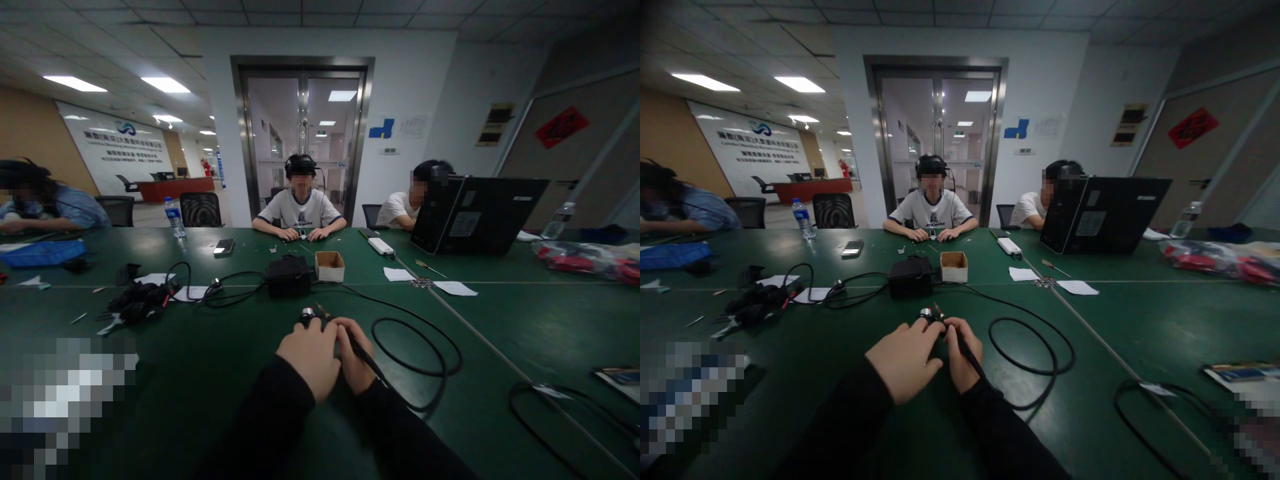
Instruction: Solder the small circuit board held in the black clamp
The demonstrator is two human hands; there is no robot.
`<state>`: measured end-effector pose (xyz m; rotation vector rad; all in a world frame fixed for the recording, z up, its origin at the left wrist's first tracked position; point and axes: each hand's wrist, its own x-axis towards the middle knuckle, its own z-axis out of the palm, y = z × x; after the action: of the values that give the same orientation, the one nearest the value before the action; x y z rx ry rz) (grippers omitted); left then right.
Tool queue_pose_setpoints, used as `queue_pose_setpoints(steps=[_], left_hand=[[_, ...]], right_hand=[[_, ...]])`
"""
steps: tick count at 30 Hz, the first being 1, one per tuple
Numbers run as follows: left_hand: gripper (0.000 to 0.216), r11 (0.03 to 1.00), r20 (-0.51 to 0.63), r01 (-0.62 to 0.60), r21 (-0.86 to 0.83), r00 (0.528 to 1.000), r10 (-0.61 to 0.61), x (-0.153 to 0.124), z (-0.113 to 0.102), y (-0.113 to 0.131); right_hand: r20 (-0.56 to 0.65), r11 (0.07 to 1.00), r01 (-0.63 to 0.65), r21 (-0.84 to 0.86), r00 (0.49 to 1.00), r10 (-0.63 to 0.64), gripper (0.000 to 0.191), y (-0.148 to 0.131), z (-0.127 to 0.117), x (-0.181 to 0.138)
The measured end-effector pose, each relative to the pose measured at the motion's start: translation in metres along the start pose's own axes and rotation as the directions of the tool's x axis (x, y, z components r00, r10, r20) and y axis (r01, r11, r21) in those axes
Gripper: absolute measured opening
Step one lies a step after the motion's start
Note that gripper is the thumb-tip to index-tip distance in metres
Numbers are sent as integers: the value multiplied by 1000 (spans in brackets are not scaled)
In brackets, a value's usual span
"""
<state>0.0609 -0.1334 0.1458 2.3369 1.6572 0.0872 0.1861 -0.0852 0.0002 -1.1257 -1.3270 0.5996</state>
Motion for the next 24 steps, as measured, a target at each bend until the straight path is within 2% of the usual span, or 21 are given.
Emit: queue_pose_setpoints(steps=[2,4,7,10,14,18,21,24], left_hand=[[63,988,14,157,3,987,-157,28,18,-18],[72,975,-22,220,-6,975,-220,50,35,-35],[75,978,-9,204,-32,979,-205,72,57,-55],[77,977,13,184,-105,983,-184,82,71,-65],[75,957,-37,222,-187,972,-232,86,78,-66],[65,941,-20,247,-231,966,-258,84,76,-67],[66,941,1,239,-241,969,-246,72,72,-77],[69,928,48,246,-281,969,-242,47,68,-98]], right_hand=[[26,1000,-12,16,1000,12,28,0,-1,1],[25,999,-21,24,999,20,27,1,-1,1],[11,1000,-16,23,1000,16,26,5,0,1],[14,1000,-15,20,1000,15,26,5,0,1],[18,999,-20,27,1000,19,27,4,0,1],[14,1000,-18,21,1000,18,27,6,0,0],[28,999,-28,16,999,28,28,8,0,0],[37,999,-47,7,998,46,30,9,0,0]])
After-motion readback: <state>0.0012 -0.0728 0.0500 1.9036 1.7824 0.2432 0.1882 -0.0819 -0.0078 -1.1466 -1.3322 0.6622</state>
